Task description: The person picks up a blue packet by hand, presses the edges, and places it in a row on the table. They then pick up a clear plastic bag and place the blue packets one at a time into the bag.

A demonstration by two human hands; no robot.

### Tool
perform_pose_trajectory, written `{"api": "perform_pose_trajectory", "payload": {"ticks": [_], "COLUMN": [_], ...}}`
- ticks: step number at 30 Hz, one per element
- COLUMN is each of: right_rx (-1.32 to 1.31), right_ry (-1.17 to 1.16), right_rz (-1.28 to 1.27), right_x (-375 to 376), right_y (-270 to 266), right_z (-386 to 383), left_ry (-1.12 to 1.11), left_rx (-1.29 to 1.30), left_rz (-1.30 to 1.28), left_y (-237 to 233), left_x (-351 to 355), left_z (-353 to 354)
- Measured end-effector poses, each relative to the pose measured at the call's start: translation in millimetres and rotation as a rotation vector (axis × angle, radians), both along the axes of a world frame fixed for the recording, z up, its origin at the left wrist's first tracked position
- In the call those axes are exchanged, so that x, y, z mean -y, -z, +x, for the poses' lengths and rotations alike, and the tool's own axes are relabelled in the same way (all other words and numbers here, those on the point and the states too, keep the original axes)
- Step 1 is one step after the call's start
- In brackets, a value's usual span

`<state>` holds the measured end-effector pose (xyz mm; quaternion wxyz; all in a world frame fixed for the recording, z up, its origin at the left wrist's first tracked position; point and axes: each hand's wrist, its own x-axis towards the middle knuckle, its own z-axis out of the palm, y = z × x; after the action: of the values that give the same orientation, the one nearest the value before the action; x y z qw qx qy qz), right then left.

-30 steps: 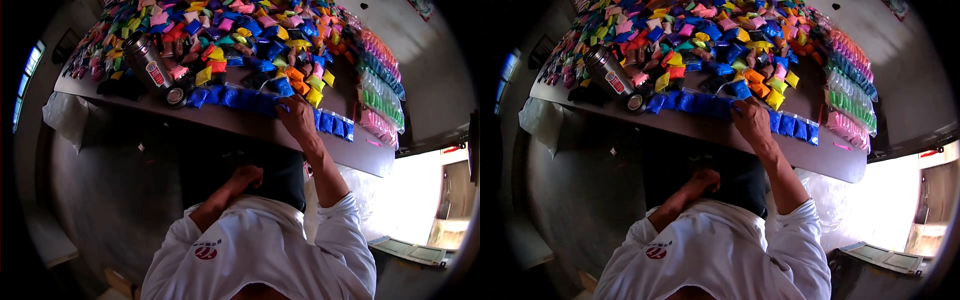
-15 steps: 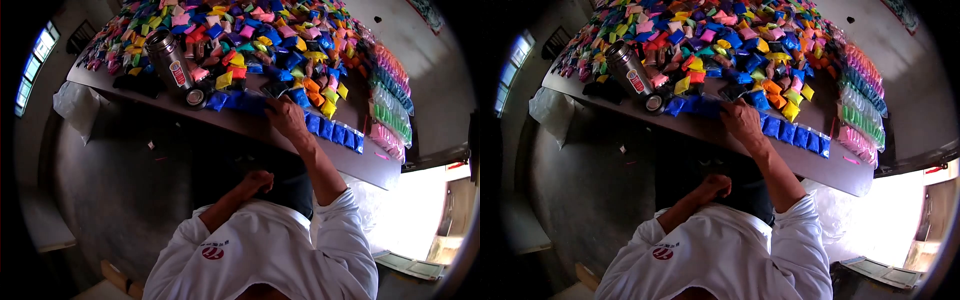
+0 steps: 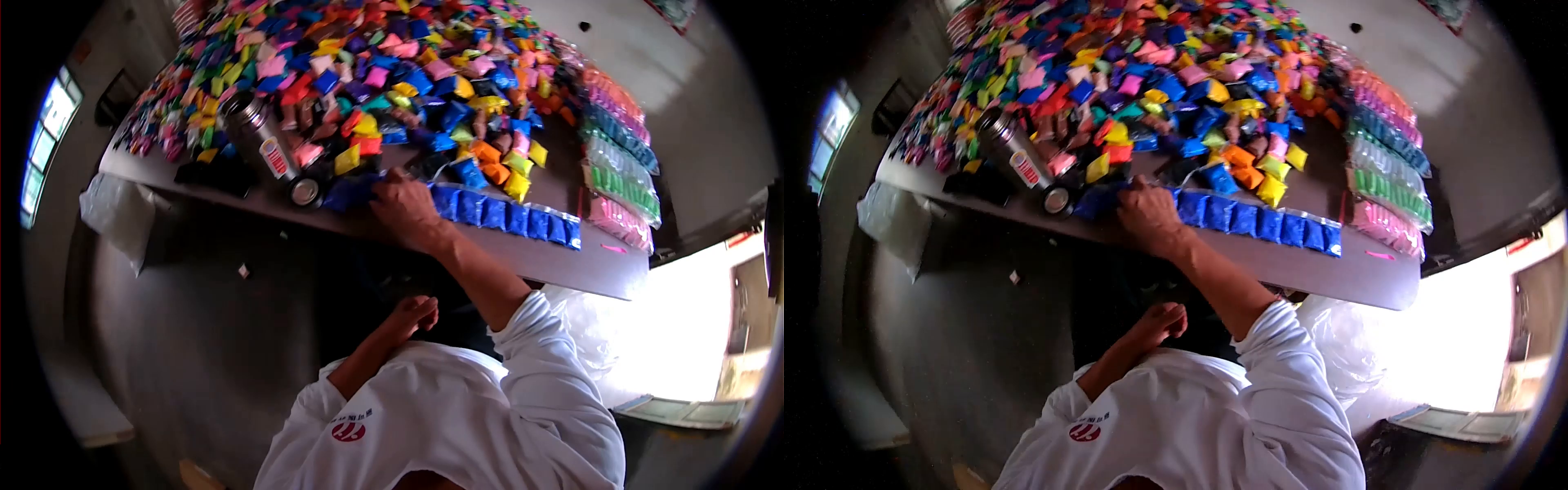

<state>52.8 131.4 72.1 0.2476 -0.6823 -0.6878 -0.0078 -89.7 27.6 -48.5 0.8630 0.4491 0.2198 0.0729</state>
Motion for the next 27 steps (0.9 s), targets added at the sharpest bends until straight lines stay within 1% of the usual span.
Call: {"api": "perform_pose_trajectory", "payload": {"ticks": [2, 5, 7, 9, 13, 16, 18, 19, 21, 23, 25, 27], "right_rx": [-0.052, 0.006, -0.039, -0.082, -0.069, -0.019, -0.004, 0.108, 0.136, 0.213, -0.047, 0.004], "right_ry": [-0.033, -0.015, -0.01, -0.022, -0.079, -0.111, -0.081, -0.032, 0.052, 0.233, 0.411, 0.496], "right_rz": [0.005, 0.106, 0.079, 0.068, 0.116, 0.182, 0.366, 0.332, 0.367, 0.423, 0.359, 0.352], "right_x": [3.5, 0.9, 1.0, -0.3, -2.5, -6.1, -10.0, -12.0, -16.1, -25.2, -28.4, -29.2], "right_y": [-2.4, 4.3, -3.3, -4.1, -7.6, -10.5, -13.1, -15.0, -20.3, -12.9, -25.9, -25.8], "right_z": [-1.5, -8.5, -13.0, -14.4, -1.9, 20.5, 45.4, 62.1, 99.2, 149.0, 184.0, 225.3], "left_ry": [0.019, 0.038, 0.024, 0.034, 0.019, 0.016, 0.015, 0.026, 0.042, 0.032, 0.033, 0.03], "left_rx": [0.023, 0.044, 0.008, 0.004, 0.008, 0.001, -0.021, -0.02, -0.019, -0.012, -0.006, -0.003], "left_rz": [0.003, 0.012, -0.006, -0.023, -0.037, -0.062, -0.076, -0.085, -0.096, -0.135, -0.167, -0.198], "left_y": [-1.6, 4.7, -3.6, -2.0, 0.9, 1.9, 3.2, 4.7, 6.5, 6.7, 11.1, 12.5], "left_x": [0.6, 0.3, 0.6, 0.7, -0.4, -1.0, -1.7, -2.5, -3.5, -4.1, -5.5, -8.5], "left_z": [0.1, -0.8, -0.5, -0.6, 1.1, 3.1, 4.3, 4.7, 6.4, 7.3, 8.2, 10.2]}}
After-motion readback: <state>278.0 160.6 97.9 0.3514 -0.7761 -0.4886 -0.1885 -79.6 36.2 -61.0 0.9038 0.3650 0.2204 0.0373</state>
